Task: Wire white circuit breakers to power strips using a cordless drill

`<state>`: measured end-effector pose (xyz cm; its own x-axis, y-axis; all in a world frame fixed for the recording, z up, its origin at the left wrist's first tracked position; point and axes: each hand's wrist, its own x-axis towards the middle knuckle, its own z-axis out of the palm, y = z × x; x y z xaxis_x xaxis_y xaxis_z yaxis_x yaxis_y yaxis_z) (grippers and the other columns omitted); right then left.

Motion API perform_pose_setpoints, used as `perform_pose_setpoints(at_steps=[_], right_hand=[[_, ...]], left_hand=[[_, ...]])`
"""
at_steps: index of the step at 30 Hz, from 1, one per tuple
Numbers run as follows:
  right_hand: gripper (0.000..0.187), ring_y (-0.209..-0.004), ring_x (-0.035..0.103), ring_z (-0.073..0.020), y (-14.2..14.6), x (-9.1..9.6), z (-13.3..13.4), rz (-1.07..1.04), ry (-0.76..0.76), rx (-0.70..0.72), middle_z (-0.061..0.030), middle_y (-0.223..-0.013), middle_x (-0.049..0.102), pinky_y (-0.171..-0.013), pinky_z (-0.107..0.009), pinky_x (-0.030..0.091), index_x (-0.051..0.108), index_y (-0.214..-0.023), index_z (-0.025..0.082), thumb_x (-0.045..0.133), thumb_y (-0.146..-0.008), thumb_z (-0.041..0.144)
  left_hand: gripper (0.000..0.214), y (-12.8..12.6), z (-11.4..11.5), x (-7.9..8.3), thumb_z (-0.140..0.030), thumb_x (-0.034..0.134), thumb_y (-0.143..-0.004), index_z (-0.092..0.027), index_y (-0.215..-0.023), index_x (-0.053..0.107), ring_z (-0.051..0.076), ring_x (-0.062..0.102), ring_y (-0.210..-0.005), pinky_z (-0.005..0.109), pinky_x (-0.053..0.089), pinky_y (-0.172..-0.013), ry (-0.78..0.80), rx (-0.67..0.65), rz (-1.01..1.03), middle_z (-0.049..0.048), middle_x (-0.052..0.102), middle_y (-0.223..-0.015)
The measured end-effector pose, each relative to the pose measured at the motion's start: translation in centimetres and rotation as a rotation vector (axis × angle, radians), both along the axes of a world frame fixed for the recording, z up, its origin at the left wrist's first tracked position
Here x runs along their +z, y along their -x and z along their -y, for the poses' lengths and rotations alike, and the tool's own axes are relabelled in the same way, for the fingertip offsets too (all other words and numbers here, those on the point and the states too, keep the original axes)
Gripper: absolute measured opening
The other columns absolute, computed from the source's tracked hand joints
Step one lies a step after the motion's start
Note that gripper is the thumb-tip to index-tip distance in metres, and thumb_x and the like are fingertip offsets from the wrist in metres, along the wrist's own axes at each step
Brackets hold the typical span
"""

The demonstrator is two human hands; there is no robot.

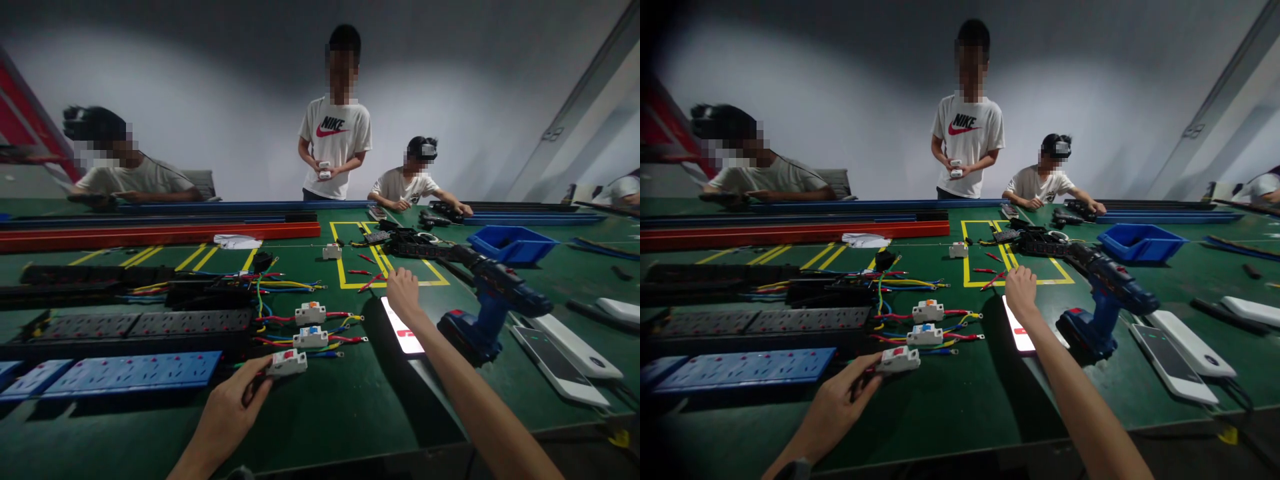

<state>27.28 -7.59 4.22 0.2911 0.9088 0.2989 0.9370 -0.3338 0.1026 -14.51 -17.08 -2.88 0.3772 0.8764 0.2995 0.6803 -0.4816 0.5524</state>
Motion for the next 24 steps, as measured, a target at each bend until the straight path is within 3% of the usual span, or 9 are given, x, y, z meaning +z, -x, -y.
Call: perform_pose_setpoints(at_steps=[5,8,11,15,20,24], right_hand=[[0.031,-0.109,0.048,-0.0277,-1.2,0.8,-0.1,-0.064,-0.006,0.03,-0.022,-0.112,0.056,-0.092,-0.038,0.033,0.059,-0.107,0.005,0.033,-0.09,0.007],[0.025,-0.109,0.051,-0.0242,-1.8,0.9,-0.4,-0.163,-0.011,0.041,-0.0167,-0.111,0.058,-0.095,-0.039,0.036,0.058,-0.108,0.007,0.04,-0.094,0.016],[0.027,-0.102,0.056,-0.0198,-1.9,0.9,-0.9,-0.326,-0.04,0.048,-0.0109,-0.109,0.061,-0.092,-0.038,0.041,0.058,-0.111,0.01,0.043,-0.096,0.027],[0.032,-0.092,0.061,-0.0172,-0.2,1.1,-0.2,-0.604,-0.088,0.139,-0.0118,-0.103,0.065,-0.081,-0.028,0.045,0.06,-0.11,0.01,0.036,-0.096,0.025],[0.036,-0.087,0.062,-0.0156,5.4,0.8,5.6,-0.861,-0.127,0.369,-0.0083,-0.102,0.066,-0.075,-0.025,0.048,0.06,-0.11,0.014,0.036,-0.096,0.038],[0.03,-0.086,0.061,-0.0163,10.0,-1.0,11.6,-1.11,-0.111,0.502,-0.0061,-0.096,0.065,-0.075,-0.026,0.048,0.061,-0.104,0.018,0.044,-0.095,0.04]], left_hand=[[0.036,-0.1,0.0,0.3,-0.037,0.048,-0.095,-0.026,-0.129,0.052,0.012,0.06,-0.064,0.023,0.052,-0.062,-0.011,-0.015,0.011,0.002,0.067,-0.107],[0.036,-0.2,-0.1,0.3,-0.037,0.048,-0.094,-0.026,-0.128,0.053,0.013,0.061,-0.064,0.023,0.052,-0.061,-0.031,-0.018,0.027,0.0026,0.068,-0.106],[0.036,-0.2,-0.1,0.4,-0.037,0.049,-0.093,-0.026,-0.127,0.054,0.012,0.06,-0.062,0.022,0.052,-0.06,-0.035,-0.013,0.03,0.0019,0.069,-0.104],[0.036,-0.2,-0.1,0.6,-0.036,0.049,-0.093,-0.026,-0.127,0.055,0.012,0.06,-0.062,0.021,0.051,-0.06,-0.035,-0.012,0.021,0.0009,0.069,-0.102],[0.036,-0.1,-0.3,0.3,-0.035,0.047,-0.094,-0.025,-0.128,0.055,0.012,0.059,-0.059,0.021,0.051,-0.058,-0.047,-0.023,0.016,0.0015,0.07,-0.104],[0.035,0.1,-0.5,0.0,-0.032,0.045,-0.094,-0.026,-0.127,0.055,0.016,0.067,-0.08,0.023,0.055,-0.072,-0.043,-0.039,0.025,0.0035,0.066,-0.118]])
